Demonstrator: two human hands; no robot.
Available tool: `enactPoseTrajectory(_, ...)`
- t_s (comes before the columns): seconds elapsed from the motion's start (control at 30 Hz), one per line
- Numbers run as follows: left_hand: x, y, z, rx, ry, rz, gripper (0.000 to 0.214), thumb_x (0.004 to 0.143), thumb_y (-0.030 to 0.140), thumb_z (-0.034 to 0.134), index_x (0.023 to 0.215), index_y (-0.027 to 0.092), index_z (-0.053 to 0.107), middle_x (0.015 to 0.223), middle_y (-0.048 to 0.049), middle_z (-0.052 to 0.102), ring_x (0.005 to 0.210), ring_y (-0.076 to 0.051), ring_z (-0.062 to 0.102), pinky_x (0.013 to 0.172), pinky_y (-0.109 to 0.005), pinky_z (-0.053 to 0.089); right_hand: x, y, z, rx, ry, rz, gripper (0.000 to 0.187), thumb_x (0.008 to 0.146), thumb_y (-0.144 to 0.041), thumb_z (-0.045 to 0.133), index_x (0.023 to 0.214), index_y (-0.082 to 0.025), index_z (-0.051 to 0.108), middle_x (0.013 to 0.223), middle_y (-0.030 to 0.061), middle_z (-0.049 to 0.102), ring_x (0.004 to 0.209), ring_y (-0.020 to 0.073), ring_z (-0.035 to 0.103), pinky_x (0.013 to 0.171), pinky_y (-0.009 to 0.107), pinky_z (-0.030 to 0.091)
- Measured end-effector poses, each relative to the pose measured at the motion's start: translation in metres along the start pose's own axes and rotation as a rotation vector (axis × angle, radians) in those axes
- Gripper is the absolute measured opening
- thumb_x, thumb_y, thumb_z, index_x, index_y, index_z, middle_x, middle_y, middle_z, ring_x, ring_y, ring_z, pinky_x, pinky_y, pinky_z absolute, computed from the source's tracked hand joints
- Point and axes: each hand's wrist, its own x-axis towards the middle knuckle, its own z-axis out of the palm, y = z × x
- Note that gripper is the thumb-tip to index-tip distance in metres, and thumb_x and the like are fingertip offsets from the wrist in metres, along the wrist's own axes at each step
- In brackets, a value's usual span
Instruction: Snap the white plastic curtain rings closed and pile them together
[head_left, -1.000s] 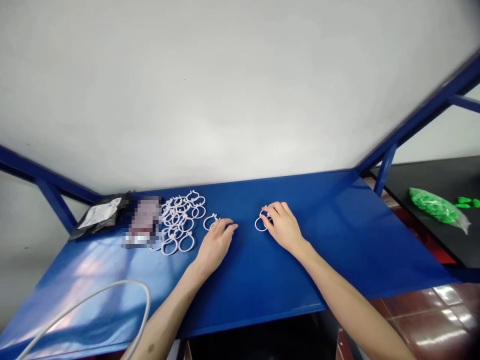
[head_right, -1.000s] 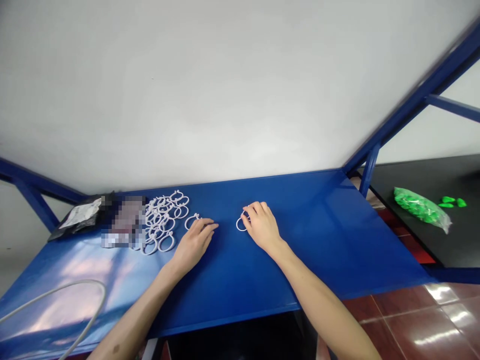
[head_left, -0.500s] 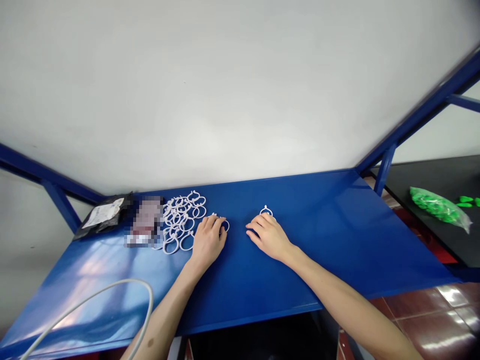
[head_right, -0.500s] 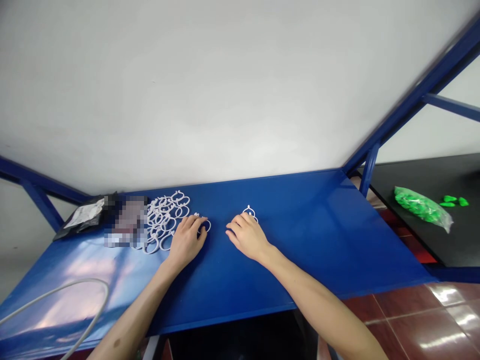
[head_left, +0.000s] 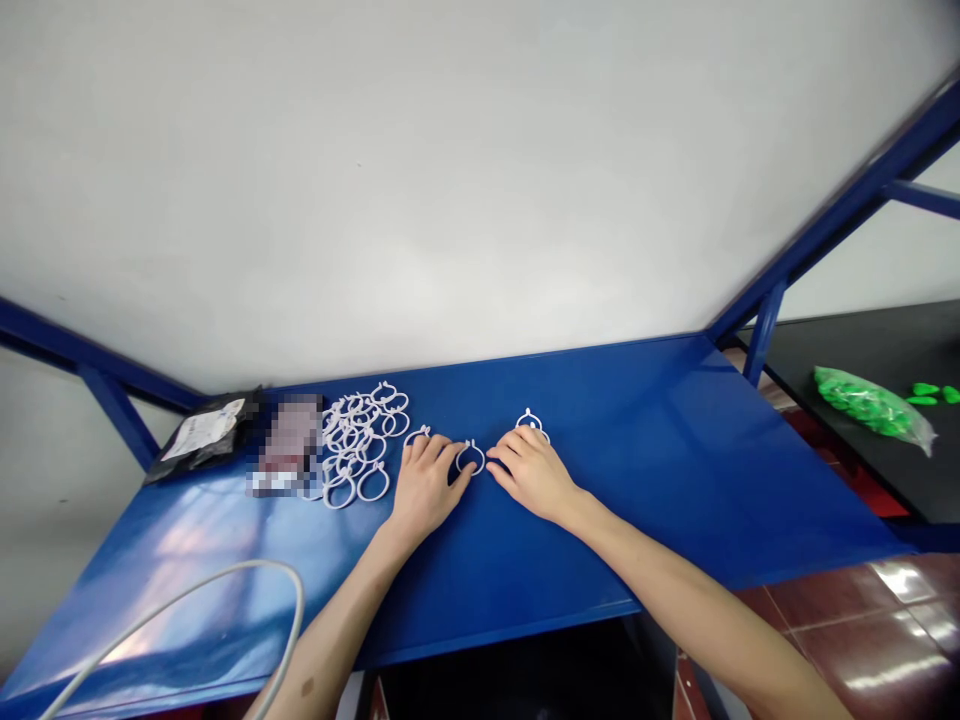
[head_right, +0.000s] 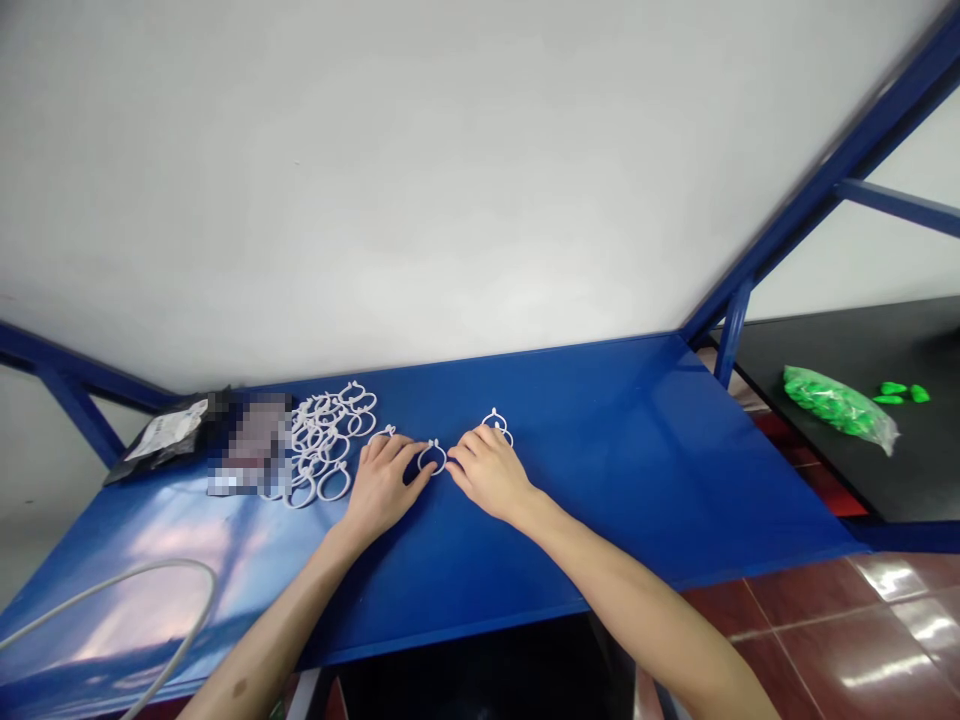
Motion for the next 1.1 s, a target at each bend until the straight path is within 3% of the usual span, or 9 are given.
enactPoseTrajectory(0.13,-0.001,0.008,0.005,-0.12,-0.032,0.072,0.007,0.095,0.024,0.066,0.098,0.021,0.071,0.093,-0.0048,0.072,0.088,-0.024,0.059,0.077,-0.038,0.041,-0.001,-0.001,0.002,-0.013,-0.026,0.035,0.015,0.098,-0.029,0.066,0.102,-0.017,0.074,0.096,0.0097,0.072,0.099,0.0288,0.059,0.089,0.045,0.051)
enactPoseTrajectory(0.23,-0.002,0.009,0.009,-0.188,-0.009,0.074,0.01,0.096,0.02,0.063,0.087,0.021,0.067,0.086,-0.0027,0.071,0.083,-0.021,0.058,0.075,-0.036,0.04,-0.001,-0.002,0.001,0.041,-0.033,0.039,0.015,0.096,-0.029,0.069,0.104,-0.017,0.073,0.097,0.0098,0.072,0.101,0.0297,0.06,0.089,0.047,0.051)
enactPoseTrajectory(0.5,-0.003,0.014,0.005,-0.359,0.124,0.046,0.009,0.098,0.02,0.057,0.092,0.02,0.063,0.082,-0.0016,0.069,0.076,-0.016,0.062,0.072,-0.029,0.049,-0.001,-0.007,0.0,0.449,0.078,0.171,0.014,0.097,-0.02,0.066,0.11,-0.022,0.069,0.094,0.0042,0.074,0.095,0.0232,0.064,0.088,0.04,0.055)
enactPoseTrajectory(0.8,0.0,0.011,0.005,-0.81,-0.023,-0.279,0.013,0.094,0.033,0.067,0.097,0.022,0.073,0.089,-0.0018,0.074,0.07,-0.014,0.063,0.067,-0.026,0.051,0.001,-0.008,0.0,0.656,0.098,0.277,0.007,0.099,-0.024,0.064,0.1,-0.026,0.07,0.098,0.0021,0.074,0.094,0.0202,0.068,0.088,0.038,0.053)
enactPoseTrajectory(1.1,0.001,0.01,0.002,-0.907,-0.014,-0.323,0.015,0.09,0.037,0.072,0.091,0.023,0.078,0.082,-0.0019,0.073,0.067,-0.013,0.063,0.066,-0.025,0.053,0.001,-0.009,0.003,0.679,0.097,0.373,0.008,0.097,-0.031,0.067,0.096,-0.024,0.071,0.088,0.0012,0.073,0.084,0.0176,0.068,0.08,0.032,0.054)
